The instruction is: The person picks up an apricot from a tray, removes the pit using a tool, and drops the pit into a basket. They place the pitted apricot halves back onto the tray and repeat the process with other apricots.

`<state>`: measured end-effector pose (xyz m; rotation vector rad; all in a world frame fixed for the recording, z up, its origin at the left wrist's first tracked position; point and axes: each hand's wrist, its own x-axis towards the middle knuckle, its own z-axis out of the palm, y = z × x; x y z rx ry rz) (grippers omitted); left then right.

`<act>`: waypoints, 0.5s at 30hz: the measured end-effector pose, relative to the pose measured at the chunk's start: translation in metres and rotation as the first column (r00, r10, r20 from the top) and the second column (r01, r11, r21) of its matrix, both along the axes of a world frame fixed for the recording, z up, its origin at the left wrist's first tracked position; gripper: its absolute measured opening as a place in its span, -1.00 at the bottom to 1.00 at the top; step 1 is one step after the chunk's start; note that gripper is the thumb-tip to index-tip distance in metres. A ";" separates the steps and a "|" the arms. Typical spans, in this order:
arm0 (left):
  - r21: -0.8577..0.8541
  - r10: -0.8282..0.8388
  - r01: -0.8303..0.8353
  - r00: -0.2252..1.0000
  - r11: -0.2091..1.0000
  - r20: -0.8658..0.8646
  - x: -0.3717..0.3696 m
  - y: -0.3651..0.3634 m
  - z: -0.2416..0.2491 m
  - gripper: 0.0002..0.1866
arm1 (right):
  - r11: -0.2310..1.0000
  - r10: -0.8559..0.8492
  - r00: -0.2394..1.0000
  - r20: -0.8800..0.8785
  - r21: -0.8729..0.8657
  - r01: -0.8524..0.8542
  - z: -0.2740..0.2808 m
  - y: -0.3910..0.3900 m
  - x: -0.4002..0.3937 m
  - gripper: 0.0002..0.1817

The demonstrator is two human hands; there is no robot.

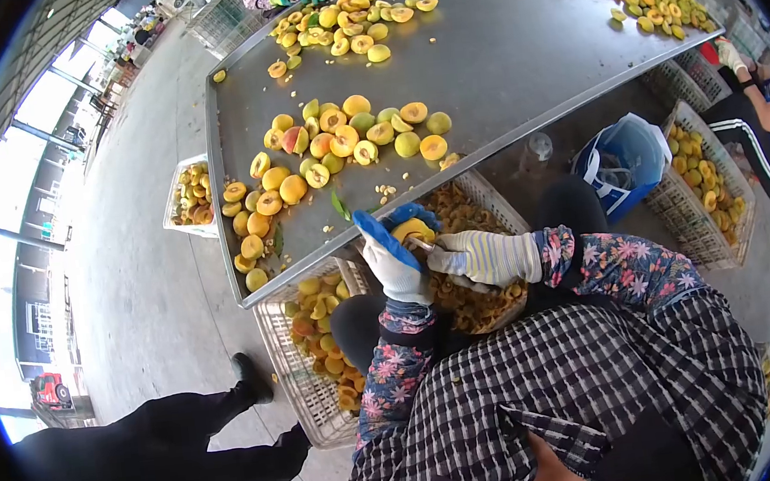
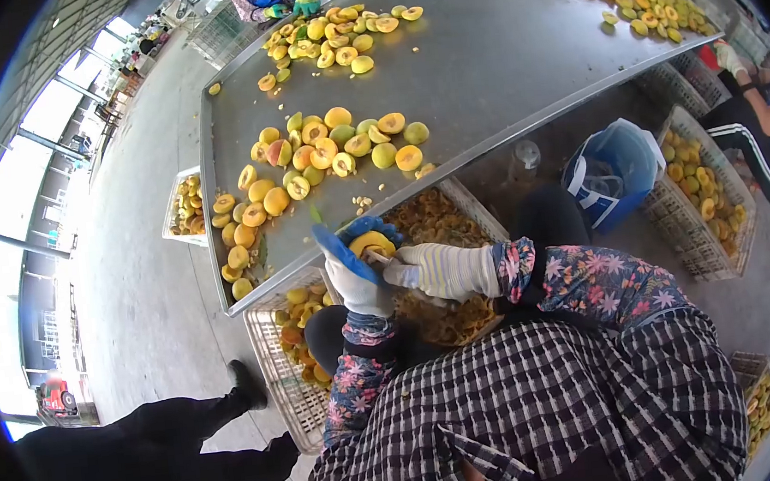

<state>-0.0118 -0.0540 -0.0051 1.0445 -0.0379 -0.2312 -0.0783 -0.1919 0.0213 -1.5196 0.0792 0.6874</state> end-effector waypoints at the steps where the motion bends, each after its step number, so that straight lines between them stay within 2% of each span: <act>1: 0.027 0.022 -0.022 1.000 0.999 0.019 -0.002 -0.002 0.003 -0.23 | 0.997 -0.058 0.998 -0.039 0.048 0.060 -0.001 0.006 -0.003 -0.57; 4: 0.048 0.014 -0.016 0.999 0.999 0.032 0.003 0.001 -0.002 -0.24 | 0.998 -0.055 0.997 0.045 0.040 0.053 -0.008 0.008 -0.003 -0.58; 7: 0.065 0.024 -0.028 0.998 0.998 0.063 0.002 -0.001 -0.001 -0.24 | 0.982 -0.045 0.997 -0.068 0.179 0.056 -0.012 0.006 -0.002 -0.57; 10: 0.191 -0.014 -0.020 0.984 0.981 0.176 0.001 -0.002 0.002 -0.25 | 0.959 -0.055 0.990 -0.128 0.268 0.088 -0.009 0.006 -0.006 -0.54; 13: 0.011 -0.101 0.103 0.990 0.995 -0.102 0.004 -0.002 0.006 -0.27 | 0.985 -0.009 1.000 -0.011 0.170 0.011 -0.013 0.000 -0.005 -0.51; 15: 0.034 -0.186 0.189 0.980 0.981 -0.069 0.009 0.000 0.004 -0.28 | 0.985 -0.046 0.999 0.008 0.168 0.044 -0.009 0.001 -0.008 -0.51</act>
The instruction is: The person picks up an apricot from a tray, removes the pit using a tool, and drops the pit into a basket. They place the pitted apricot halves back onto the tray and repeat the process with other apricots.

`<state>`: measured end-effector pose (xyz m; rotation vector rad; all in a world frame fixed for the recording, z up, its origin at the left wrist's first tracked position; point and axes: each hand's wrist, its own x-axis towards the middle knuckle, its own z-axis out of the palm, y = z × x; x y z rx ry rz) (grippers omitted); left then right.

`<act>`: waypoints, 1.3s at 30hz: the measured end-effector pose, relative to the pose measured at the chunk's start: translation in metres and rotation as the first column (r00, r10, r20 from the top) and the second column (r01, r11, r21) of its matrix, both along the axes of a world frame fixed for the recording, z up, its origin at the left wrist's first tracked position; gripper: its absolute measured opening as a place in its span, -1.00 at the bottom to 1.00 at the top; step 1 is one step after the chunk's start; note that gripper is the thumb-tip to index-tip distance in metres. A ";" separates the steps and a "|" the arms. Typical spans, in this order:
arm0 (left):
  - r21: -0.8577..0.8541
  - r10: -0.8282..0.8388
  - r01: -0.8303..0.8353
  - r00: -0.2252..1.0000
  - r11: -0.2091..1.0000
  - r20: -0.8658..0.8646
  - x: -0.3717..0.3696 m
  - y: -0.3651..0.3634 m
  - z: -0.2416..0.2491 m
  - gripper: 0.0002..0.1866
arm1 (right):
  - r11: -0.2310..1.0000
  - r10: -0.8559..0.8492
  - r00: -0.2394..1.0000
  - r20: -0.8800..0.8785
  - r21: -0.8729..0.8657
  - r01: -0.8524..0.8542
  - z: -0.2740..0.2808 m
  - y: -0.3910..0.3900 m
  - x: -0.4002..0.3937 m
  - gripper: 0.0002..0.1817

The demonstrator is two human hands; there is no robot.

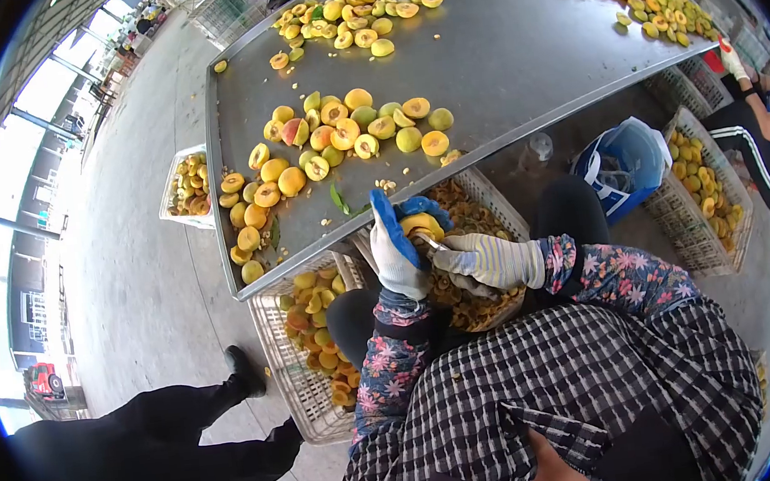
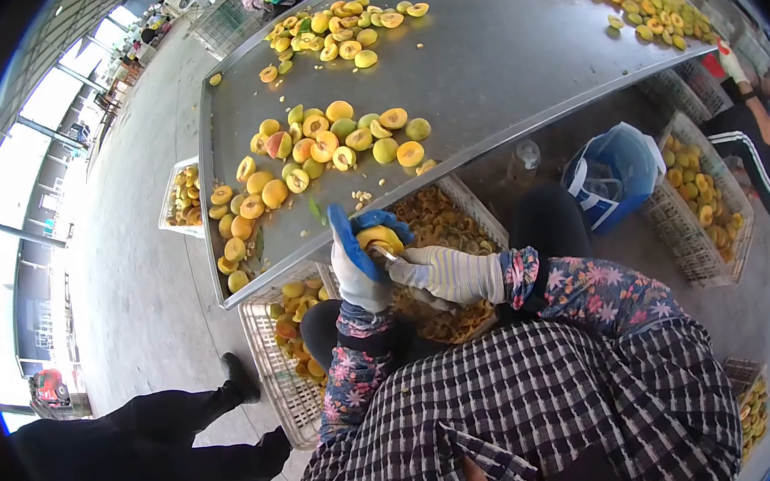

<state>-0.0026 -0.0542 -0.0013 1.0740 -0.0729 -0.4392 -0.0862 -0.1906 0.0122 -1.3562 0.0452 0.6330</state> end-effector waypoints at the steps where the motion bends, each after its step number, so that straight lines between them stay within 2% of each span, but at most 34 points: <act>1: 0.008 -0.043 0.042 0.999 0.999 0.015 0.002 0.001 -0.002 -0.29 | 1.000 -0.017 1.000 0.007 -0.003 0.017 0.001 0.000 -0.002 -0.51; 4: 0.083 -0.170 0.150 0.922 0.985 0.349 0.008 0.010 -0.008 -0.33 | 0.935 0.069 0.963 -0.262 0.354 0.030 -0.005 -0.006 -0.003 -0.52; 6: 0.183 -0.131 0.011 0.740 0.983 0.659 0.011 0.007 -0.007 -0.36 | 0.938 0.055 0.968 -0.246 0.344 0.034 -0.004 -0.007 -0.003 -0.52; 8: 0.136 -0.124 0.055 0.811 0.989 0.572 0.016 0.005 -0.007 -0.41 | 0.943 0.076 0.972 -0.224 0.332 0.003 -0.001 -0.010 -0.003 -0.49; 9: 0.023 -0.151 0.152 0.939 0.988 0.308 0.020 0.007 -0.011 -0.43 | 0.952 0.092 0.980 -0.179 0.304 -0.034 0.001 -0.011 -0.004 -0.48; 10: -0.117 -0.202 0.203 0.979 0.972 0.020 0.023 0.009 -0.017 -0.44 | 0.959 0.115 0.984 -0.138 0.273 -0.074 0.005 -0.012 -0.005 -0.46; 11: -0.269 -0.274 0.203 0.927 0.941 -0.257 0.027 0.011 -0.021 -0.44 | 0.963 0.147 0.984 -0.097 0.242 -0.120 0.010 -0.013 -0.005 -0.45; 12: -0.165 -0.189 0.154 0.955 0.974 -0.228 0.030 0.017 -0.023 -0.49 | 0.986 0.105 0.978 -0.182 0.145 -0.079 0.016 -0.014 -0.001 -0.43; 13: -0.051 -0.110 0.106 0.990 0.993 -0.084 0.032 0.025 -0.018 -0.52 | 0.990 0.105 0.991 -0.083 0.103 -0.096 0.010 -0.021 0.001 -0.51; 14: 0.067 -0.032 0.028 0.998 0.997 0.060 0.033 0.033 -0.012 -0.53 | 0.988 0.132 0.991 -0.028 -0.073 -0.134 0.008 -0.029 0.002 -0.50; 15: 0.049 -0.033 0.035 0.999 0.998 -0.038 0.041 0.054 -0.011 -0.55 | 0.955 0.180 0.983 0.033 -0.245 -0.167 0.005 -0.035 0.003 -0.50; 16: 0.112 0.030 -0.028 0.999 0.993 -0.018 0.039 0.073 0.004 -0.59 | 0.923 0.203 0.950 0.237 -0.370 -0.105 -0.030 -0.041 0.003 -0.50; 17: 0.255 0.094 -0.111 0.992 0.960 0.079 0.040 0.097 0.008 -0.58 | 0.853 0.281 0.908 0.312 -0.515 -0.087 -0.042 -0.041 0.001 -0.48; 18: 0.386 0.136 -0.194 0.975 0.902 0.174 0.042 0.123 0.010 -0.58 | 0.762 0.360 0.858 0.367 -0.646 -0.043 -0.055 -0.041 -0.001 -0.44; 19: 0.502 0.153 -0.273 0.952 0.821 0.266 0.043 0.149 0.011 -0.57 | 0.595 0.462 0.841 0.282 -0.802 -0.057 -0.038 -0.041 -0.005 -0.39; 20: 0.716 0.023 -0.261 0.946 0.647 0.324 0.045 0.177 0.015 -0.60 | 0.483 0.515 0.846 0.137 -0.862 -0.155 -0.028 -0.036 -0.005 -0.36; 21: 0.868 -0.119 -0.269 0.931 0.418 0.346 0.048 0.206 0.019 -0.59 | 0.361 0.541 0.841 -0.014 -0.899 -0.248 -0.024 -0.032 -0.006 -0.33; 22: 0.911 -0.105 -0.284 0.939 0.300 0.328 0.054 0.230 0.010 -0.53 | 0.309 0.613 0.790 0.024 -0.927 -0.212 -0.039 -0.035 -0.010 -0.27; 23: 0.914 -0.121 -0.347 0.918 0.210 0.377 0.059 0.245 0.013 -0.52 | 0.287 0.640 0.768 0.025 -0.935 -0.209 -0.050 -0.040 -0.015 -0.25; 25: 0.868 0.003 -0.496 0.868 0.030 0.496 0.093 0.281 -0.022 -0.53 | 0.248 0.685 0.728 0.023 -0.947 -0.203 -0.066 -0.043 -0.016 -0.20; 26: 0.862 0.004 -0.506 0.862 -0.021 0.506 0.111 0.292 -0.034 -0.52 | 0.217 0.675 0.738 -0.032 -0.946 -0.239 -0.045 -0.032 -0.012 -0.18; 28: 0.841 0.000 -0.528 0.847 -0.116 0.531 0.143 0.300 -0.044 -0.49 | 0.244 0.681 0.732 0.011 -0.946 -0.214 -0.047 -0.029 -0.011 -0.18; 31: 0.818 -0.044 -0.283 0.952 -0.501 0.303 0.162 0.271 -0.041 -0.39 | 0.257 0.686 0.726 0.047 -0.949 -0.182 -0.047 -0.027 -0.011 -0.24; 32: 0.816 -0.036 -0.170 0.983 -0.553 0.181 0.172 0.266 -0.039 -0.25 | 0.247 0.686 0.726 0.032 -0.950 -0.191 -0.045 -0.025 -0.010 -0.26; 35: 0.898 0.074 -0.029 0.995 -0.439 0.068 0.198 0.268 -0.042 -0.19 | 0.241 0.666 0.746 0.008 -0.949 -0.204 -0.039 -0.022 -0.008 -0.35; 36: 0.896 0.098 0.023 0.995 -0.443 0.023 0.206 0.273 -0.044 -0.16 | 0.237 0.657 0.754 0.005 -0.951 -0.200 -0.039 -0.022 -0.007 -0.37; 39: 0.797 -0.114 0.030 0.986 -0.604 -0.123 0.194 0.261 0.014 -0.24 | 0.250 0.645 0.764 0.015 -0.949 -0.192 -0.045 -0.027 -0.010 -0.40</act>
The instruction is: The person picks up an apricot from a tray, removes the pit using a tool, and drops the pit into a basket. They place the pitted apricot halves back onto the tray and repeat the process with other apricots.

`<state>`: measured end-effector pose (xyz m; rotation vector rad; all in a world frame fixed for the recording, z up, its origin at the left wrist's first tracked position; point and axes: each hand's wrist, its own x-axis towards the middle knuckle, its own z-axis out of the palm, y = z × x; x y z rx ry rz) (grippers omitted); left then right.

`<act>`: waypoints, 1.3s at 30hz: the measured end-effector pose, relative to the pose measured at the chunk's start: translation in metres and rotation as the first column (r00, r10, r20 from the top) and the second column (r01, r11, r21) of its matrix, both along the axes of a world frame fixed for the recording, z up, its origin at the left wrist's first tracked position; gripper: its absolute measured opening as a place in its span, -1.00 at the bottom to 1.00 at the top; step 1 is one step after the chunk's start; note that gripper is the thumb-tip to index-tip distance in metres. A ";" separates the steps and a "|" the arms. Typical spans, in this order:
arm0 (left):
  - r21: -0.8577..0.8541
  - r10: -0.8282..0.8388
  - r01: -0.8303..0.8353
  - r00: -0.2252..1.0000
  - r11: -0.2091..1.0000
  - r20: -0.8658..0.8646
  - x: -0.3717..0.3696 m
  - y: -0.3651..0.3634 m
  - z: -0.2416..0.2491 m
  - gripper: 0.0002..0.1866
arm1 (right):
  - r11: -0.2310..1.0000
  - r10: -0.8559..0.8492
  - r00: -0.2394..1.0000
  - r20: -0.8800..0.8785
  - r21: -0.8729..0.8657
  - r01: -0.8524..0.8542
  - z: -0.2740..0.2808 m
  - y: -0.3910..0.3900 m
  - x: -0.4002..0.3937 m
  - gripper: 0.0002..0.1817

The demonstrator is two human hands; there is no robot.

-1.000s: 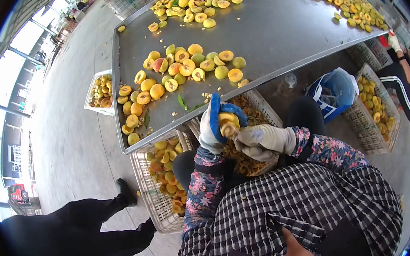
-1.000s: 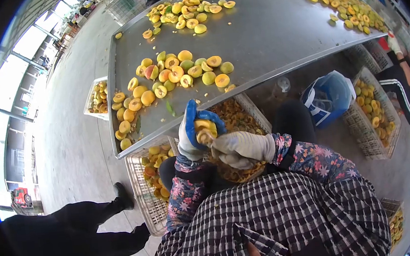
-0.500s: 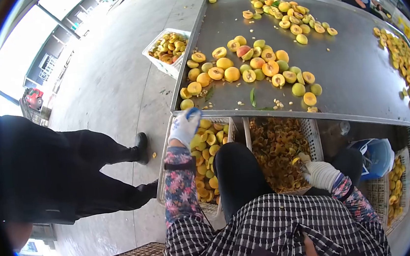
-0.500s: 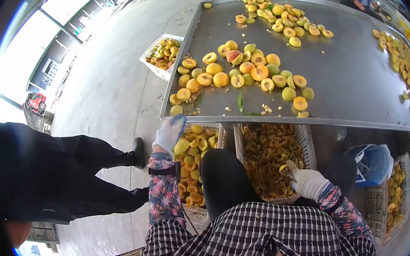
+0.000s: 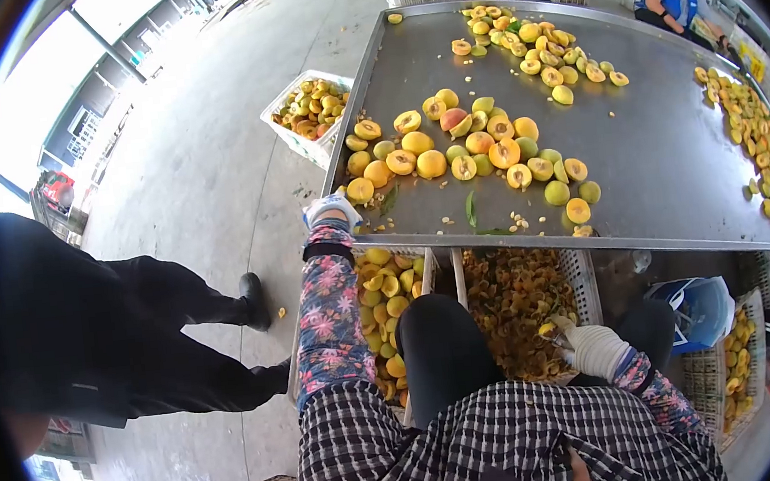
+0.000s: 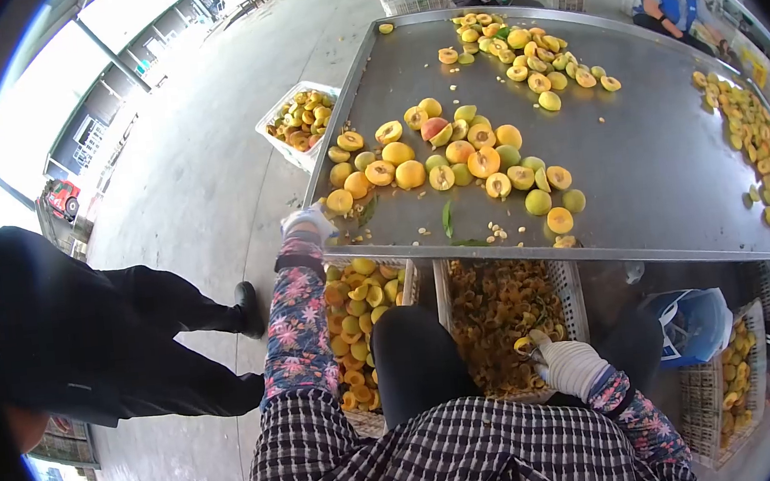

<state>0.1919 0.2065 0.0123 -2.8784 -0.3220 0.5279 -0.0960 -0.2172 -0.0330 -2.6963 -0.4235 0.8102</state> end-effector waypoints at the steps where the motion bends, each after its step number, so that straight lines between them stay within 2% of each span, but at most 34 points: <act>1: -0.041 -0.012 0.012 1.000 0.999 0.002 0.004 0.004 0.007 -0.31 | 1.000 0.005 1.000 0.001 0.010 -0.005 -0.003 -0.002 -0.002 -0.39; 4: -0.192 0.114 -0.071 0.968 0.979 0.222 0.017 0.004 -0.002 -0.34 | 0.999 0.032 0.999 -0.004 0.007 -0.032 -0.004 -0.001 -0.001 -0.40; 6: -0.100 0.027 0.012 0.923 0.995 0.383 0.030 0.004 -0.047 -0.33 | 0.998 0.062 0.998 0.004 0.019 -0.062 -0.002 0.000 0.003 -0.38; 8: -0.115 0.072 -0.026 0.904 0.993 0.422 0.050 0.001 -0.094 -0.32 | 0.993 0.101 0.995 0.020 0.054 -0.102 -0.001 -0.001 0.004 -0.34; 9: -0.146 0.016 0.047 0.916 0.988 0.400 0.044 -0.008 -0.079 -0.32 | 0.996 0.075 0.997 0.000 0.046 -0.075 -0.006 -0.001 0.003 -0.37; 11: -0.145 -0.034 0.046 0.996 0.988 0.088 0.057 -0.018 -0.058 -0.33 | 0.995 0.060 0.998 0.001 0.080 -0.060 0.000 -0.002 0.002 -0.45; 12: -0.141 -0.054 0.043 0.996 0.989 -0.075 0.061 -0.018 -0.052 -0.34 | 0.994 0.056 0.998 0.001 0.098 -0.056 0.002 -0.003 0.001 -0.48; 13: -0.075 -0.249 0.258 0.962 0.963 0.115 0.048 -0.011 -0.052 -0.46 | 0.992 0.058 0.998 -0.004 0.108 -0.057 0.001 -0.003 0.000 -0.48; 14: -0.143 -0.219 0.221 0.975 0.965 0.034 0.046 -0.009 -0.049 -0.43 | 0.991 0.061 0.998 -0.007 0.117 -0.060 -0.001 -0.004 -0.001 -0.48; 16: -0.011 -0.147 0.147 0.989 0.989 0.022 0.045 -0.018 -0.044 -0.40 | 0.993 0.063 0.997 -0.045 0.105 -0.058 0.000 -0.006 0.002 -0.47; 17: -0.039 -0.131 0.134 0.989 0.990 0.063 0.037 -0.033 -0.023 -0.43 | 0.995 0.060 0.994 -0.086 0.085 -0.053 0.003 -0.003 0.003 -0.44; 18: -0.123 -0.043 0.061 0.989 0.991 0.141 0.044 -0.035 -0.023 -0.42 | 0.997 0.056 0.990 -0.126 0.064 -0.048 0.005 -0.002 0.004 -0.42; 20: -0.310 0.152 -0.063 0.950 0.948 0.271 0.067 -0.041 -0.030 -0.41 | 0.995 0.057 0.993 -0.099 0.085 -0.049 0.002 -0.003 0.004 -0.43; 21: -0.240 0.077 0.041 0.883 0.970 0.463 0.071 -0.047 -0.042 -0.45 | 0.996 0.053 0.994 -0.100 0.075 -0.045 0.002 -0.003 0.005 -0.43; 22: -0.148 0.010 0.078 0.856 0.986 0.517 0.071 -0.057 -0.046 -0.43 | 0.997 0.048 0.994 -0.101 0.065 -0.042 0.003 -0.002 0.006 -0.44; 24: -0.058 0.011 0.019 0.880 0.998 0.474 0.086 -0.069 -0.068 -0.38 | 0.999 0.039 0.991 -0.127 0.041 -0.035 -0.002 -0.003 0.007 -0.43; 25: -0.060 0.004 0.019 0.932 0.998 0.362 0.089 -0.076 -0.071 -0.34 | 0.998 0.036 0.993 -0.116 0.050 -0.030 -0.006 -0.005 0.006 -0.42; 26: -0.160 0.089 -0.041 0.947 0.986 0.308 0.096 -0.084 -0.072 -0.30 | 0.998 0.031 0.994 -0.109 0.062 -0.024 -0.008 -0.007 0.006 -0.42; 28: -0.197 0.080 -0.006 0.925 0.980 0.372 0.094 -0.090 -0.072 -0.30 | 0.997 0.015 0.995 -0.099 0.082 -0.006 -0.007 -0.008 0.005 -0.40; 31: -0.478 0.029 0.152 0.936 0.865 0.351 0.091 -0.076 -0.070 -0.30 | 0.992 -0.011 0.997 -0.075 0.124 0.020 -0.002 -0.006 0.003 -0.44; 34: -0.547 0.014 0.297 0.870 0.783 0.492 0.074 -0.075 -0.066 -0.28 | 0.986 -0.035 0.998 -0.055 0.159 0.044 0.001 -0.004 0.007 -0.42; 35: -0.608 0.090 0.310 0.839 0.731 0.537 0.057 -0.081 -0.055 -0.40 | 0.982 -0.041 0.999 -0.035 0.181 0.046 -0.006 -0.005 0.009 -0.40; 36: -0.875 0.217 0.283 0.896 0.393 0.387 0.045 -0.085 -0.049 -0.45 | 0.978 -0.047 0.999 -0.013 0.203 0.049 -0.009 -0.007 0.010 -0.37; 37: -0.978 0.264 0.206 0.945 -0.019 0.193 0.035 -0.089 -0.045 -0.49 | 0.978 -0.091 0.992 -0.086 0.178 0.105 0.023 0.002 0.014 -0.37; 38: -0.899 0.225 0.089 0.974 -0.429 -0.011 0.020 -0.094 -0.039 -0.52 | 0.954 -0.112 0.993 0.027 0.282 0.100 0.015 0.001 0.013 -0.39; 39: -0.781 0.116 0.018 0.991 -0.624 -0.070 0.002 -0.099 -0.033 -0.51 | 0.921 -0.144 0.980 0.139 0.380 0.081 0.001 -0.002 0.016 -0.40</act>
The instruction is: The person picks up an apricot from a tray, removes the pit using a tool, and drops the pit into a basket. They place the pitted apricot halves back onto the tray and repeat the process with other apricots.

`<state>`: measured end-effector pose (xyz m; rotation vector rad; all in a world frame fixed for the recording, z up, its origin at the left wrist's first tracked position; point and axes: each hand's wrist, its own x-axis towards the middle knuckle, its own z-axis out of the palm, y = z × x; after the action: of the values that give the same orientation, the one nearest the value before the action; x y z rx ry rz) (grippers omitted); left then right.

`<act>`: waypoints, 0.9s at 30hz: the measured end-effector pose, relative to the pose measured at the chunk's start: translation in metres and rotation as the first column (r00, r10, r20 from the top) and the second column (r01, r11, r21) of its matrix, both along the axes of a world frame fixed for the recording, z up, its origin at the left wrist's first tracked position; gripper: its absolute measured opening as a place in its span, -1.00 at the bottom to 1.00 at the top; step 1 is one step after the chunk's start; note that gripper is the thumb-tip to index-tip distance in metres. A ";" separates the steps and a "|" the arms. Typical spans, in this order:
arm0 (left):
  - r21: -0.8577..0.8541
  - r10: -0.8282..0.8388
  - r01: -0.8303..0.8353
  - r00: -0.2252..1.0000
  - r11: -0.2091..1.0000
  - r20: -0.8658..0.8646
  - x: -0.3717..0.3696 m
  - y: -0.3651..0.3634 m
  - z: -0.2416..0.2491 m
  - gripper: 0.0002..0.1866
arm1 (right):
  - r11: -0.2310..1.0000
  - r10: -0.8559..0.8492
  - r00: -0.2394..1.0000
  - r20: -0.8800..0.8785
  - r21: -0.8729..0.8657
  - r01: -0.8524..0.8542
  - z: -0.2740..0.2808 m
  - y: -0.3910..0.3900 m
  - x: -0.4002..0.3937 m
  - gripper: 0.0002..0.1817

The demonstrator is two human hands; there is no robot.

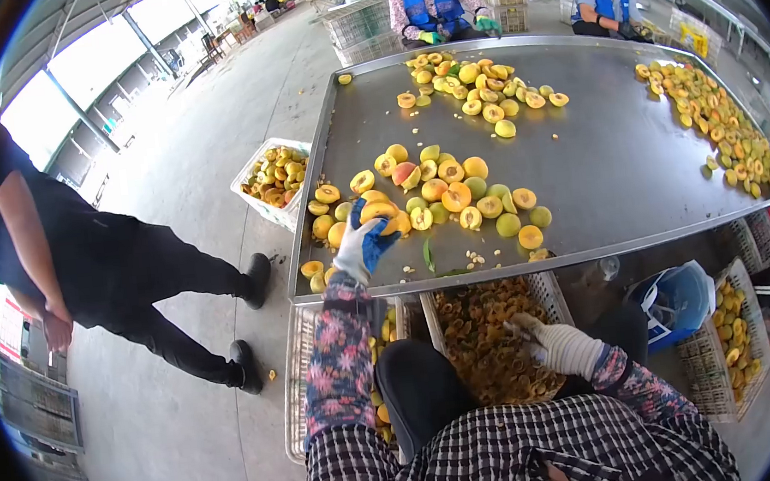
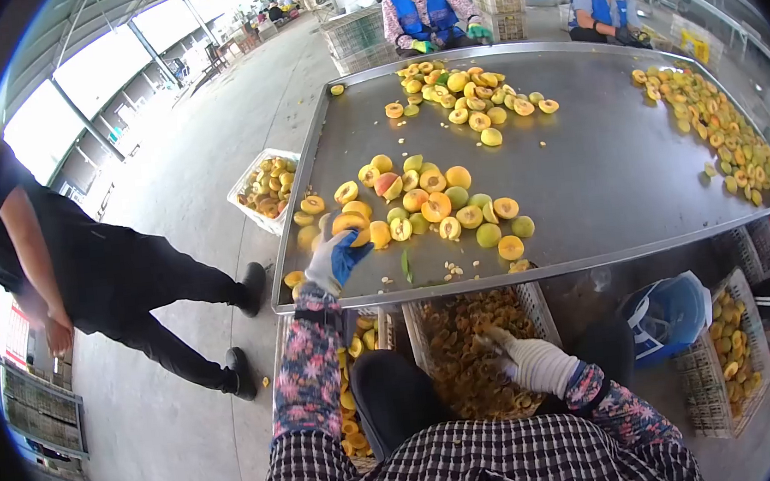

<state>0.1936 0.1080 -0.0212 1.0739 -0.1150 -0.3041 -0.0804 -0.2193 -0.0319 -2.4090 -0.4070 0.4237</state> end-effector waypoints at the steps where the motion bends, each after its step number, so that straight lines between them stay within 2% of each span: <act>1: -0.225 -0.104 0.098 0.995 0.969 -0.012 -0.022 -0.009 0.009 -0.50 | 0.996 -0.031 0.992 0.122 0.091 0.020 -0.007 -0.002 -0.001 -0.41; 2: -0.344 -0.119 0.091 0.991 0.934 -0.062 -0.047 -0.022 0.020 -0.57 | 0.996 -0.036 0.998 0.054 0.080 0.032 0.016 0.002 0.003 -0.41; 3: -0.406 -0.160 0.124 0.986 0.906 -0.056 -0.068 -0.033 0.032 -0.55 | 0.989 -0.083 0.987 0.139 0.132 0.064 0.023 0.005 0.005 -0.40; 5: -0.511 -0.163 0.075 0.978 0.857 -0.130 -0.097 -0.055 0.036 -0.54 | 0.966 -0.182 0.934 0.307 0.235 0.111 0.033 0.008 0.011 -0.39; 9: -0.637 -0.153 -0.011 0.968 0.771 -0.201 -0.144 -0.104 0.053 -0.52 | 0.949 -0.276 0.829 0.486 0.274 0.155 0.086 0.024 0.022 -0.50; 10: -0.617 -0.099 -0.063 0.970 0.784 -0.224 -0.154 -0.117 0.062 -0.53 | 0.953 -0.277 0.802 0.529 0.260 0.158 0.093 0.027 0.024 -0.55; 12: -0.613 -0.156 -0.024 0.958 0.790 -0.239 -0.162 -0.129 0.062 -0.53 | 0.955 -0.290 0.770 0.568 0.222 0.195 0.099 0.031 0.026 -0.67; 15: -0.578 -0.178 0.040 0.967 0.815 -0.184 -0.177 -0.141 0.068 -0.54 | 0.962 -0.270 0.689 0.672 0.215 0.168 0.090 0.034 0.029 -0.68; 17: -0.594 -0.212 0.075 0.963 0.801 -0.165 -0.179 -0.144 0.066 -0.54 | 0.957 -0.291 0.699 0.654 0.182 0.228 0.093 0.034 0.026 -0.71; 19: -0.496 -0.143 0.113 0.989 0.861 -0.023 -0.181 -0.147 0.064 -0.52 | 0.947 -0.310 0.716 0.625 0.140 0.289 0.096 0.034 0.023 -0.71; 20: -0.411 -0.093 0.121 0.992 0.904 0.087 -0.184 -0.149 0.063 -0.51 | 0.947 -0.317 0.673 0.668 0.176 0.271 0.097 0.036 0.023 -0.71; 22: -0.491 -0.128 0.125 0.991 0.862 0.027 -0.185 -0.149 0.066 -0.58 | 0.947 -0.295 0.659 0.692 0.119 0.300 0.097 0.037 0.019 -0.72; 23: -0.640 -0.232 0.097 0.964 0.762 -0.130 -0.184 -0.146 0.069 -0.64 | 0.946 -0.280 0.654 0.703 0.087 0.312 0.096 0.037 0.017 -0.72; 25: -0.521 -0.185 0.196 0.980 0.831 0.074 -0.185 -0.146 0.063 -0.59 | 0.946 -0.258 0.662 0.703 0.044 0.322 0.097 0.035 0.015 -0.71; 27: -0.433 -0.138 0.212 0.971 0.876 0.198 -0.189 -0.145 0.063 -0.53 | 0.949 -0.236 0.695 0.679 0.006 0.317 0.098 0.035 0.014 -0.66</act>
<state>0.0051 -0.0372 0.0419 0.6213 -0.4125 -0.3336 -0.0668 -0.1845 0.0665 -2.6165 -0.3120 -0.6173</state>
